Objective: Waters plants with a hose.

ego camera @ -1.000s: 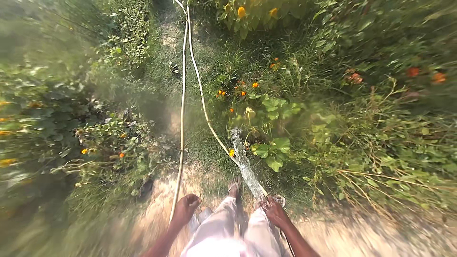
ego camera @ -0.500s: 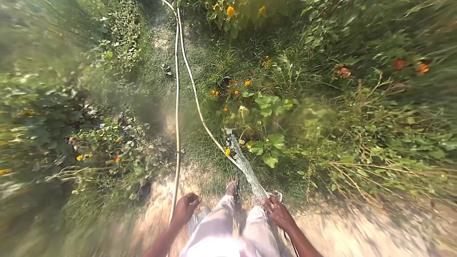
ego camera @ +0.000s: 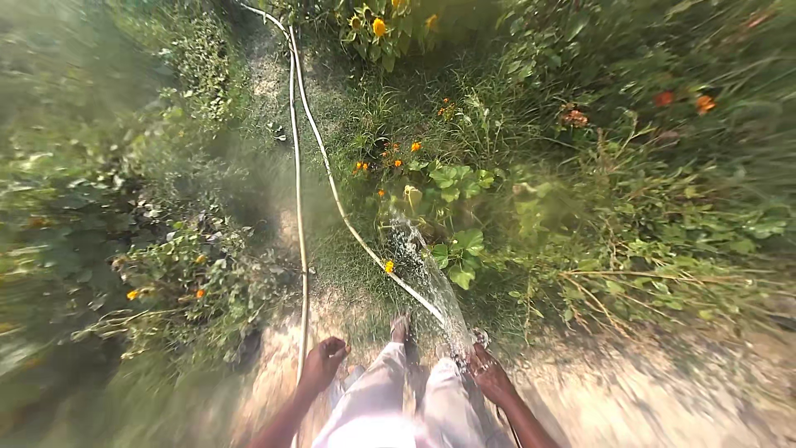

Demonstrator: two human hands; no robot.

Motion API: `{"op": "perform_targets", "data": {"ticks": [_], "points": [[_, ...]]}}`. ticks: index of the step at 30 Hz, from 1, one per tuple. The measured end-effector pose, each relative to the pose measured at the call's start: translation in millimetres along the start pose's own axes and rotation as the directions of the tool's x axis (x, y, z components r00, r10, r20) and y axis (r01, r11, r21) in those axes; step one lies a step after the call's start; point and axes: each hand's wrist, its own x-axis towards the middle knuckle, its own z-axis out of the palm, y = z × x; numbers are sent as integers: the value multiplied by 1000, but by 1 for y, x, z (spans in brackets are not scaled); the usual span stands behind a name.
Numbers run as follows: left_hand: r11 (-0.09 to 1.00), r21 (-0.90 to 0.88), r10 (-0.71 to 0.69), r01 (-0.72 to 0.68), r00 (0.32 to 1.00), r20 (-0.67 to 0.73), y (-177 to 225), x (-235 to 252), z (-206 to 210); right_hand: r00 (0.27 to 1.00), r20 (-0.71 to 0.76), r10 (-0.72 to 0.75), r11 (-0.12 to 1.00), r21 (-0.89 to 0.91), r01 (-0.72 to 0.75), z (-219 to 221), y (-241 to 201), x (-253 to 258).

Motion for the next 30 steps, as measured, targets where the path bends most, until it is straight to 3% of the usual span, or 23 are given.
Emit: {"op": "perform_targets", "data": {"ticks": [7,30], "points": [[1000,22,4,-5,1000,12,11,-1,5,1000,11,23,1000,7,-23,7,17,-7],[992,111,54,-62,996,72,35,-6,-10,989,-143,44,967,256,-6,44,53,-30]]}}
